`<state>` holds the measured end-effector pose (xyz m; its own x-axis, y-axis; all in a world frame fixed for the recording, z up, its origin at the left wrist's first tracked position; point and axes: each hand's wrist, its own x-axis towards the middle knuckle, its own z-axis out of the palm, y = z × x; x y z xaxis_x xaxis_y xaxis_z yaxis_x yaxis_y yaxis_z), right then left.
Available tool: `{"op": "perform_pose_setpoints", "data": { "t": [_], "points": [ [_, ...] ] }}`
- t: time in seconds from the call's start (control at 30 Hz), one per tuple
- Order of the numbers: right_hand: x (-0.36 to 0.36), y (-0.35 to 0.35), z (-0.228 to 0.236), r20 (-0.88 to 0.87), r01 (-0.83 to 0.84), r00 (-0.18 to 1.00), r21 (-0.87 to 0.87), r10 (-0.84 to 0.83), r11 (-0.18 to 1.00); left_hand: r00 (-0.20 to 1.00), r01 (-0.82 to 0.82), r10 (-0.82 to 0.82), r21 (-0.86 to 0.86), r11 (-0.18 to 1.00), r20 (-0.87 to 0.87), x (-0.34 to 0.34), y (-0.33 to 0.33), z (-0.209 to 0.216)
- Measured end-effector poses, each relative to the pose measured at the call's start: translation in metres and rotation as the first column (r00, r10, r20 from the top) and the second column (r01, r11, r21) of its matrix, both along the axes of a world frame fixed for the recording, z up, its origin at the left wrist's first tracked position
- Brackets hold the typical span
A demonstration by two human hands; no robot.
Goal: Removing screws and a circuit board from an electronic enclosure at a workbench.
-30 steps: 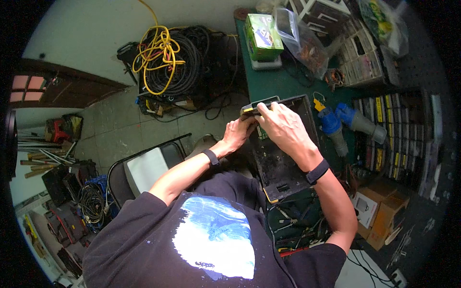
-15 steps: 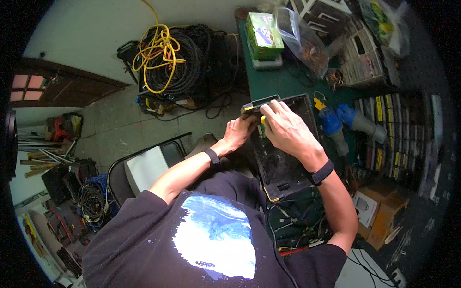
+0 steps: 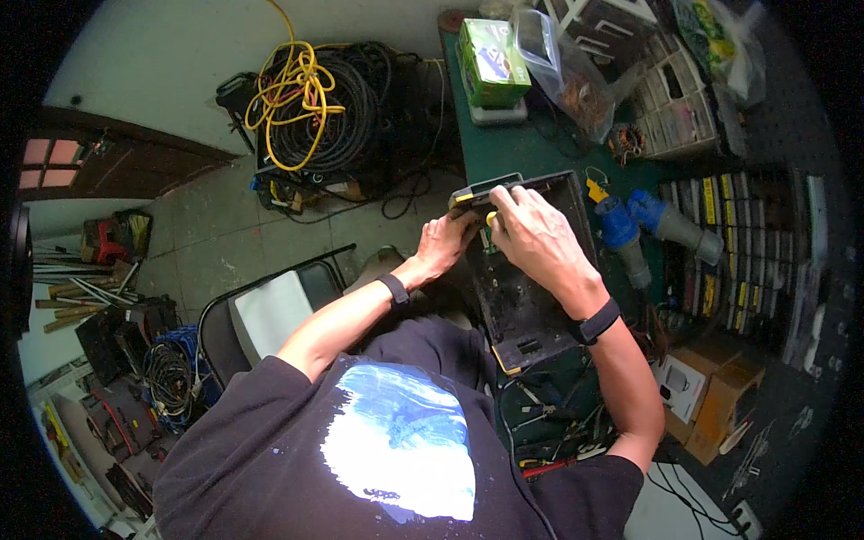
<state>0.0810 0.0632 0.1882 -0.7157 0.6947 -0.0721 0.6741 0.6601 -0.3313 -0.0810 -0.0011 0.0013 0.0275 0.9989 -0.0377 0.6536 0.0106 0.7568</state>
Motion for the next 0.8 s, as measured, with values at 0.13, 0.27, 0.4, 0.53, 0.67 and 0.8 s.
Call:
{"op": "perform_pose_setpoints", "data": {
  "t": [0.13,0.27,0.4,0.53,0.67,0.8],
  "points": [
    [-0.001,-0.005,0.006,-0.056,-0.018,0.998,0.06,0.022,0.998,1.0,0.01,-0.011,0.026,1.0,0.017,0.0,0.0,0.002],
    [0.002,-0.001,-0.005,-0.061,-0.013,0.998,0.092,0.018,0.996,1.0,0.01,-0.01,0.005,1.0,0.018,0.001,0.0,0.004],
    [0.003,-0.004,-0.002,-0.059,-0.064,0.996,0.076,0.068,0.995,0.999,0.013,-0.014,0.021,1.0,0.04,-0.001,-0.001,0.006],
    [0.003,-0.001,-0.001,-0.075,-0.058,0.995,0.106,0.066,0.993,0.999,-0.002,0.001,0.011,1.0,0.039,0.001,0.0,0.002],
    [0.004,-0.001,-0.001,-0.159,-0.09,0.982,0.112,0.107,0.99,1.0,0.007,-0.007,0.003,1.0,0.029,0.0,0.0,0.005],
    [0.005,-0.002,0.002,-0.053,-0.025,0.998,0.013,0.025,1.0,0.999,-0.003,0.002,0.03,1.0,0.051,0.001,0.0,0.003]
  ]
}}
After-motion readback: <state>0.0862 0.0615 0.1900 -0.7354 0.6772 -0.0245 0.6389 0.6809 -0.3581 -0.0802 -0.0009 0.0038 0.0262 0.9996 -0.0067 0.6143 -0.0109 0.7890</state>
